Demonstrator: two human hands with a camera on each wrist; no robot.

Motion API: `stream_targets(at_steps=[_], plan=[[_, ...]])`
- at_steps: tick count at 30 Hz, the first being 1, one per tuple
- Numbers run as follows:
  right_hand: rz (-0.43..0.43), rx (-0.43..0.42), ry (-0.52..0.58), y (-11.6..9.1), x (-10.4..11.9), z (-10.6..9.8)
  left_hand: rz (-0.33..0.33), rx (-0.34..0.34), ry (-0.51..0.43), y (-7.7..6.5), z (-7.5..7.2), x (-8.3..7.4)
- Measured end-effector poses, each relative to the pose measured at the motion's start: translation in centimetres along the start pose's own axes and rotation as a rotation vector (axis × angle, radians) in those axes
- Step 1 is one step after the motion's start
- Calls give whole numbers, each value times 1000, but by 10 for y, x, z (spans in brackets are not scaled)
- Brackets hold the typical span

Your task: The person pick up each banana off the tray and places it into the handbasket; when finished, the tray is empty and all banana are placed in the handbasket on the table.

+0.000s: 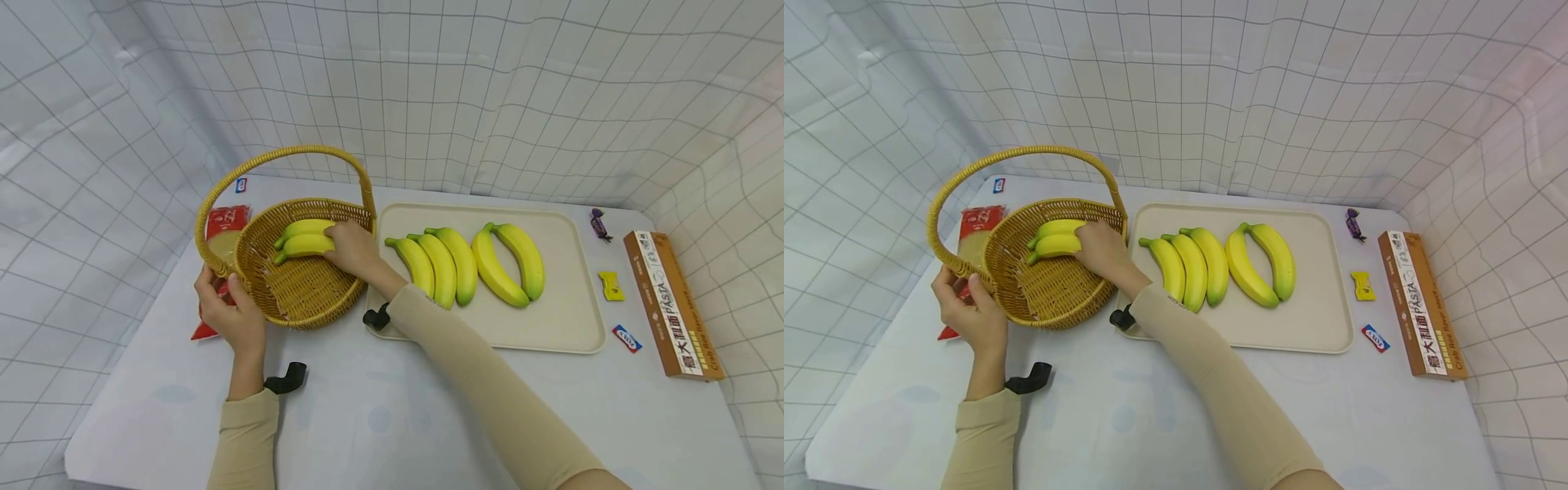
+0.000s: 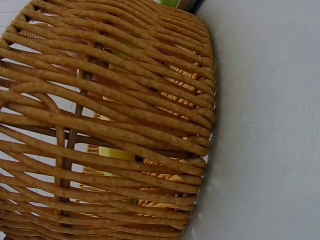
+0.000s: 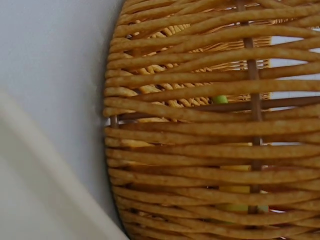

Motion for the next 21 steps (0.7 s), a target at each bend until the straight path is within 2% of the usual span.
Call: stream_targets(at_steps=[13,18,21], plan=[[-34,-37,55,-4,-1,-5,0,4,9,-1,0,1],[-65,-1,178,-11,-4,-15,2,2,8,-1,0,0],[-81,-8,276,-20,-12,-26,1,-3,13,0,0,0]])
Point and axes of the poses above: each hand's wrist, its own y-axis towards the middle knuckle, its own z-axis out of the palm, x = y × z, the point moved 6 cm from there along y, towards the middle knuckle, and after that the axes turned 11 degrees about z, right-handed, at the moved point
